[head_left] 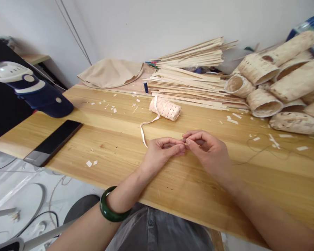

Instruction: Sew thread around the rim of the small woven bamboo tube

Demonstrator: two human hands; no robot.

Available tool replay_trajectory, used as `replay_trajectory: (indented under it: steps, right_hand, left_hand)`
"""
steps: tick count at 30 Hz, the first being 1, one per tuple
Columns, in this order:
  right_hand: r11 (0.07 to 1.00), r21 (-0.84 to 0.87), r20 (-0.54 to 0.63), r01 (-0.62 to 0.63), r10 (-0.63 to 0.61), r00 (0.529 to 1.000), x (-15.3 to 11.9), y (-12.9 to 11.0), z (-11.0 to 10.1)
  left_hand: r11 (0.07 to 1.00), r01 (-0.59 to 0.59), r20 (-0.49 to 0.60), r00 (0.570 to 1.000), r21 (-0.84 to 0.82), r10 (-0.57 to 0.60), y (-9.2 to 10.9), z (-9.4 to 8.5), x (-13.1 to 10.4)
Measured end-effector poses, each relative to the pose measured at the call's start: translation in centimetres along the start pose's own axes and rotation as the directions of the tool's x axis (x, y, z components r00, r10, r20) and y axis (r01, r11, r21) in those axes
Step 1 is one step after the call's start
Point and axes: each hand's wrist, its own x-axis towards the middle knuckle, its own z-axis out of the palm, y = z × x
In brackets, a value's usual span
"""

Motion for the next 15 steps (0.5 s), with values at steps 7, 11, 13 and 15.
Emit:
replay_trajectory:
  steps: [7, 11, 13, 15]
  right_hand:
    - [1.000, -0.017, 0.017, -0.006, 0.006, 1.000, 0.01, 0.07, -0.07]
    - [1.000, -0.018, 0.019, -0.005, 0.005, 1.000, -0.02, 0.15, -0.09]
    - [1.000, -0.019, 0.024, -0.002, 0.002, 1.000, -0.02, 0.16, -0.09]
    - [1.000, -0.018, 0.028, 0.001, 0.000, 1.000, -0.03, 0.15, -0.09]
  left_hand:
    - [1.000, 0.009, -0.001, 1.000, -0.006, -0.009, 0.17, 0.13, -0.06]
    - [1.000, 0.011, -0.010, 1.000, -0.002, -0.011, 0.09, 0.06, 0.00]
    - [1.000, 0.016, -0.014, 1.000, 0.005, -0.016, 0.10, 0.04, 0.00]
    - [1.000, 0.019, -0.015, 1.000, 0.006, -0.018, 0.12, 0.05, -0.02]
